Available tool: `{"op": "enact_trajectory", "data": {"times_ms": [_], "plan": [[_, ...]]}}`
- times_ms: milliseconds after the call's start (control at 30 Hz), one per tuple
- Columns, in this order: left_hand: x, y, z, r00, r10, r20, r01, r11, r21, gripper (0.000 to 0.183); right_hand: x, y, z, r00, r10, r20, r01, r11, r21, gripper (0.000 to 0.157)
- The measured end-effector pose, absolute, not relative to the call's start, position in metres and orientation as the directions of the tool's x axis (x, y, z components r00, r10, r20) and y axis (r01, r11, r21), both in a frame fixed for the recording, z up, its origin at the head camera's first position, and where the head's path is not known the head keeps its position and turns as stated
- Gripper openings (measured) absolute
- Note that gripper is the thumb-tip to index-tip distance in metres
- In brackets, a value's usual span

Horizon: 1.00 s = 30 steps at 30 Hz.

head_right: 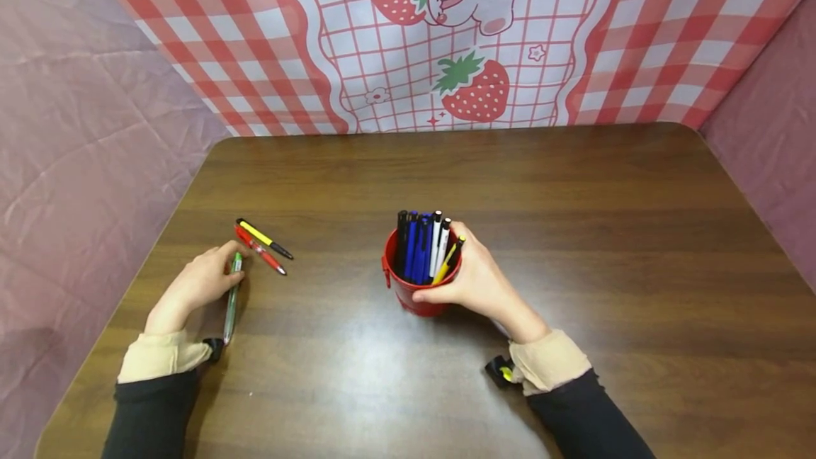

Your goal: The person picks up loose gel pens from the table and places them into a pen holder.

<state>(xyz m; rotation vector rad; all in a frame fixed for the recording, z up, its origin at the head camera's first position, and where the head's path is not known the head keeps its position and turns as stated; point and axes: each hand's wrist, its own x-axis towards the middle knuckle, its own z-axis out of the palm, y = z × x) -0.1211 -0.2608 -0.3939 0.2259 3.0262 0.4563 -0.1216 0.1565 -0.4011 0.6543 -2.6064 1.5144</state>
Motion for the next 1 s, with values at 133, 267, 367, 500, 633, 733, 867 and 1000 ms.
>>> {"op": "enact_trajectory", "data": {"times_ms": [133,267,367,500,633,733,867,1000], "plan": [[-0.119,-0.258,-0.391,-0.987,0.158,-0.003,0.149,0.937,0.316,0.036,-0.122,0.155,-0.400,-0.907,-0.335,0.256,-0.387,0.420,-0.821,0.090],[-0.117,-0.252,-0.385,-0.987,0.149,0.065,0.162,0.928,0.336,0.042,-0.122,0.156,-0.401,-0.909,-0.331,0.252,-0.381,0.418,-0.825,0.090],[-0.116,-0.246,-0.379,-0.985,0.119,0.124,0.155,0.923,0.351,0.051,-0.122,0.156,-0.401,-0.911,-0.330,0.249,-0.379,0.427,-0.821,0.090],[-0.113,-0.236,-0.369,-0.974,0.087,0.211,0.160,0.919,0.360,0.053,-0.121,0.156,-0.400,-0.914,-0.326,0.243,-0.371,0.428,-0.824,0.090],[-0.109,-0.223,-0.358,-0.950,0.102,0.296,0.207,0.913,0.351,0.041,-0.120,0.156,-0.398,-0.914,-0.324,0.243,-0.372,0.431,-0.822,0.090],[-0.105,-0.212,-0.351,-0.931,0.130,0.340,0.251,0.906,0.342,0.037,-0.120,0.155,-0.397,-0.911,-0.327,0.252,-0.382,0.437,-0.814,0.090],[-0.101,-0.196,-0.340,-0.903,0.152,0.402,0.308,0.881,0.359,0.039,-0.120,0.155,-0.397,-0.909,-0.328,0.257,-0.387,0.440,-0.810,0.091],[-0.101,-0.178,-0.329,-0.858,0.148,0.492,0.372,0.840,0.395,0.041,-0.120,0.155,-0.396,-0.912,-0.323,0.254,-0.382,0.436,-0.815,0.091]]}}
